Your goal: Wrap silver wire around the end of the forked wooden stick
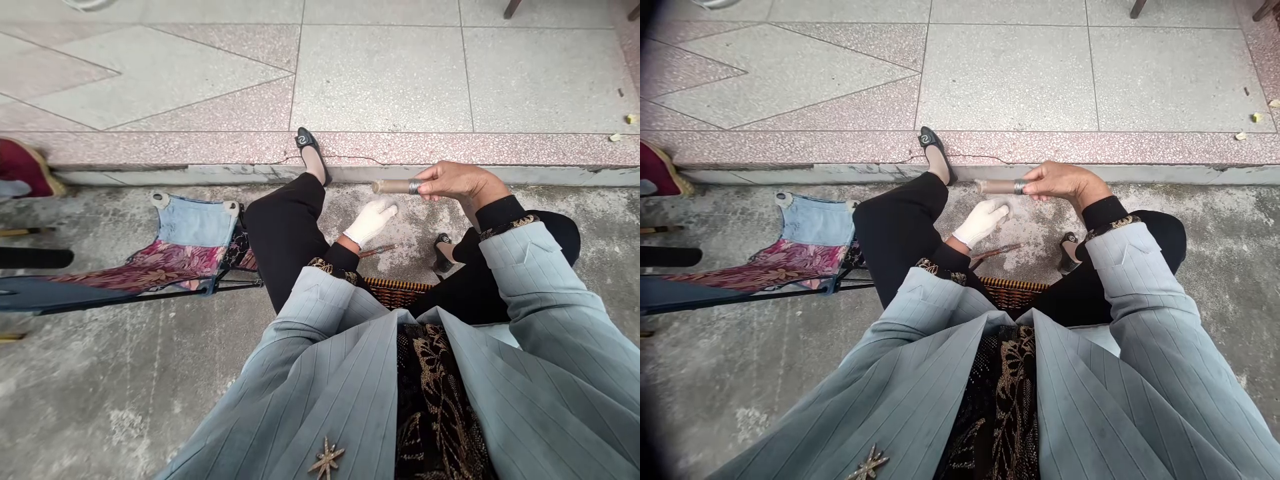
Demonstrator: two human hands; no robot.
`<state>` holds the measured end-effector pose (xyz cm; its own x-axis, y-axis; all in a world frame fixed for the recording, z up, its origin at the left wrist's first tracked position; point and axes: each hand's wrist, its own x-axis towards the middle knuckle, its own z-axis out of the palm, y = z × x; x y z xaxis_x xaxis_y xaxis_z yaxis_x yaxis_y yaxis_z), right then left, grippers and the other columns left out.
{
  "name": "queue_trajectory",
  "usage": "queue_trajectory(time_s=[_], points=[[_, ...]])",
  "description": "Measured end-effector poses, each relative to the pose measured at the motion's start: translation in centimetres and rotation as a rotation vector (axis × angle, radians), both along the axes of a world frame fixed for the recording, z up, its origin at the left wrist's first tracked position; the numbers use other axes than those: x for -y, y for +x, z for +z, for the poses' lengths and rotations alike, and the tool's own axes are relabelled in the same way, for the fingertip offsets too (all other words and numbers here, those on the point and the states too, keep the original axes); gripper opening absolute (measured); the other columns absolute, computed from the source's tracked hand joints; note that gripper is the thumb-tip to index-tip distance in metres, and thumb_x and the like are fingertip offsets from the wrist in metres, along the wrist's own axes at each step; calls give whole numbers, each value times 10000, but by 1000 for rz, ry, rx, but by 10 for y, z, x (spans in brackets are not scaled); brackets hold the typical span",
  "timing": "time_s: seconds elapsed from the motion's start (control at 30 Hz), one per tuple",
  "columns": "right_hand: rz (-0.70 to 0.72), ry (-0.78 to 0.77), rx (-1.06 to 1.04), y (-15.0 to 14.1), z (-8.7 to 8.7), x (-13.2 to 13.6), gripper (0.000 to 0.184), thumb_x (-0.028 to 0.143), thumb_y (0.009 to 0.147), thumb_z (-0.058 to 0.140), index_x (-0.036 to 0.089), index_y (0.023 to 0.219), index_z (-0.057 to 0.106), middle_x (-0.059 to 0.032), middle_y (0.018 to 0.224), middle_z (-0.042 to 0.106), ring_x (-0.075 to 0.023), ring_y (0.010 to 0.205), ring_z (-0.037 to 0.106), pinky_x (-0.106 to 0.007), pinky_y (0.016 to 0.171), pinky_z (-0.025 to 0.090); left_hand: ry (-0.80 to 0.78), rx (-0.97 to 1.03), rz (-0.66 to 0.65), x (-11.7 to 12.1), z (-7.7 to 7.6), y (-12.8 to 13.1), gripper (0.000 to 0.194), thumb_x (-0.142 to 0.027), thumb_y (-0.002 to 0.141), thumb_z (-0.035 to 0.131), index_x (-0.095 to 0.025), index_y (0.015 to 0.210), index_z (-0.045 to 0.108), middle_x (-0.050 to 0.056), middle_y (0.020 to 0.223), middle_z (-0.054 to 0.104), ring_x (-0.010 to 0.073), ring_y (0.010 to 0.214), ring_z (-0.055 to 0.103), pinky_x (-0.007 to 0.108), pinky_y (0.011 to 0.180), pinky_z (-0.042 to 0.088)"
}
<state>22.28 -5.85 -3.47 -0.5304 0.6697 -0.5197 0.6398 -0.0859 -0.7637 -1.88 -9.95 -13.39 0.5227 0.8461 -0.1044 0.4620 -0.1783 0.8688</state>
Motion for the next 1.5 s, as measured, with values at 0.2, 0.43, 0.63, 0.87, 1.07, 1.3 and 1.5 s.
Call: queue_trajectory(time_s=[0.2, 0.43, 0.63, 0.87, 1.07, 1.3, 1.5], points=[[-123, 63, 94, -4, -6, 2, 426, 558, 905, 685, 206, 1123, 783, -63, 852, 721, -197, 786, 621, -325, 763, 503, 27, -36, -163, 1, -6, 3, 288, -308, 982, 445, -149, 866, 655, 35, 843, 649, 163, 802, 572, 285, 815, 453], [-84, 115, 443, -15, -18, -5, 377, 435, 941, 664, 159, 1180, 761, -111, 955, 734, -209, 810, 645, -334, 754, 486, 96, -192, -278, 9, -6, 7, 299, -296, 1009, 448, -144, 972, 703, 75, 970, 718, 205, 943, 632, 305, 914, 450], [346, -153, 575, -24, -31, 2, 399, 485, 871, 746, 163, 1101, 798, -72, 819, 715, -189, 721, 615, -327, 706, 445, 155, -253, -298, 5, 3, -5, 330, -328, 1003, 439, -168, 1028, 727, 66, 954, 734, 212, 875, 642, 320, 844, 460], [265, -215, -26, -10, -13, 4, 594, 632, 780, 772, 216, 1204, 769, -6, 818, 700, -136, 706, 569, -292, 732, 467, -161, 237, -119, 0, 3, -5, 342, -455, 980, 502, -154, 931, 657, 46, 788, 653, 138, 660, 540, 300, 686, 449], [-50, 4, 29, -7, -6, 5, 424, 572, 904, 674, 203, 1086, 776, -46, 861, 712, -164, 761, 595, -314, 776, 494, -265, 307, -123, 5, -6, 2, 339, -460, 975, 497, -161, 865, 612, -27, 637, 468, 97, 554, 399, 246, 548, 321], [-173, 98, 249, -12, -18, -1, 395, 499, 953, 636, 155, 1111, 748, -115, 921, 737, -208, 763, 629, -348, 760, 517, -53, -21, -211, 6, -12, 7, 289, -337, 974, 466, -148, 871, 658, 19, 756, 622, 149, 712, 556, 278, 732, 454], [0, 177, 648, -24, -28, -4, 378, 448, 957, 628, 153, 1156, 755, -137, 1046, 736, -251, 882, 651, -349, 710, 441, 54, -152, -285, 13, -6, 9, 298, -326, 974, 466, -145, 985, 703, 71, 969, 718, 214, 931, 643, 326, 906, 474]])
